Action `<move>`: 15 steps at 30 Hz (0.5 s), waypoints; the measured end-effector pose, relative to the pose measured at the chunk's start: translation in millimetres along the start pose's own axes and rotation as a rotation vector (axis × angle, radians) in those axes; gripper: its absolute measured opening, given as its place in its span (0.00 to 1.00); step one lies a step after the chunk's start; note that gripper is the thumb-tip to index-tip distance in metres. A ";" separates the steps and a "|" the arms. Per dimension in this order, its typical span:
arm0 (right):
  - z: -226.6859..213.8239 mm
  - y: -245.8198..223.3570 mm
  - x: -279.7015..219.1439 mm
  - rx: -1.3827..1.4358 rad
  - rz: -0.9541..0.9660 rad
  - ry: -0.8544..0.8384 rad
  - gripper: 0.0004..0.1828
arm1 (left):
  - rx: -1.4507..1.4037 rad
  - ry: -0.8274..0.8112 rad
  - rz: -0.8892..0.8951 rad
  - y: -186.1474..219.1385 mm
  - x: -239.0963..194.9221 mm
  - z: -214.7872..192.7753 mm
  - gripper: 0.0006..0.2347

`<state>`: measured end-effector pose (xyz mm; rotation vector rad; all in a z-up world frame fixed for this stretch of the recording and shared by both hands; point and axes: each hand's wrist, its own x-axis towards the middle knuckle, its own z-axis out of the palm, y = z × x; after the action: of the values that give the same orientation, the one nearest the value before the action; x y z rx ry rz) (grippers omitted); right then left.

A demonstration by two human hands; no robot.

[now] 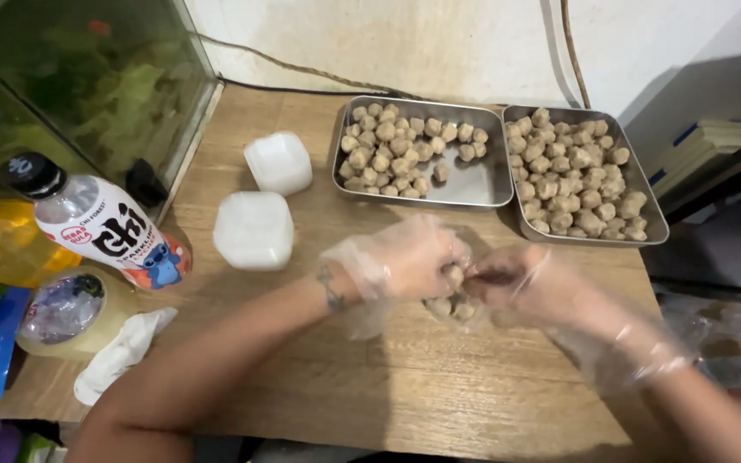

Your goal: Filling small plastic containers with meatballs from metal trays at a fast, efficient pace.

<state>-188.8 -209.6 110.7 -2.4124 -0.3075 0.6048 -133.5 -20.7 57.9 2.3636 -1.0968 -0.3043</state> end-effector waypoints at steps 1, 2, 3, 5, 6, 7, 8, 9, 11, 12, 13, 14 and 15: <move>7.9 9.9 2.4 0.126 -0.003 -0.015 0.17 | 0.086 -0.022 0.016 5.3 1.6 4.1 0.09; 14.4 19.0 5.8 0.248 -0.010 -0.028 0.14 | 0.175 -0.038 0.032 10.3 3.6 6.6 0.09; 21.4 28.4 8.1 0.245 -0.010 -0.027 0.14 | 0.175 -0.036 0.033 18.1 -2.6 1.7 0.09; 34.6 46.0 14.8 0.612 -0.040 -0.072 0.11 | 0.239 -0.087 -0.092 32.9 -16.0 -9.6 0.09; 37.8 56.4 18.9 0.609 -0.043 -0.072 0.11 | 0.241 -0.083 -0.094 49.6 -21.7 -24.4 0.09; 40.8 67.0 23.4 0.792 -0.058 -0.096 0.12 | -0.007 -0.150 -0.324 66.1 -27.2 -39.1 0.14; 44.0 78.2 27.5 0.976 -0.070 -0.120 0.15 | -0.261 -0.220 -0.549 82.7 -32.5 -53.1 0.20; 36.4 36.3 12.3 0.974 -0.071 -0.122 0.15 | -0.262 -0.218 -0.550 82.9 -31.3 -52.8 0.20; 22.5 -47.1 -18.5 0.603 0.473 0.132 0.16 | -0.292 -0.201 -0.548 82.9 -29.3 -51.1 0.17; 27.9 -1.0 15.1 0.601 0.475 0.128 0.16 | -0.295 -0.201 -0.551 82.0 -27.7 -48.8 0.17; 35.9 48.2 41.7 0.868 0.236 -0.042 0.14 | -0.318 -0.193 -0.549 81.2 -26.0 -46.5 0.16; 45.4 101.4 60.5 1.119 -0.012 -0.221 0.12 | -0.340 -0.185 -0.546 80.4 -24.3 -44.2 0.14; 41.9 81.1 46.3 1.120 -0.009 -0.223 0.12 | -0.342 -0.186 -0.548 78.1 -22.7 -40.9 0.14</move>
<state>-163.5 -234.5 14.7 -1.2724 -0.0297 0.7681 -182.2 -31.2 134.1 2.3052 -0.3994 -0.8456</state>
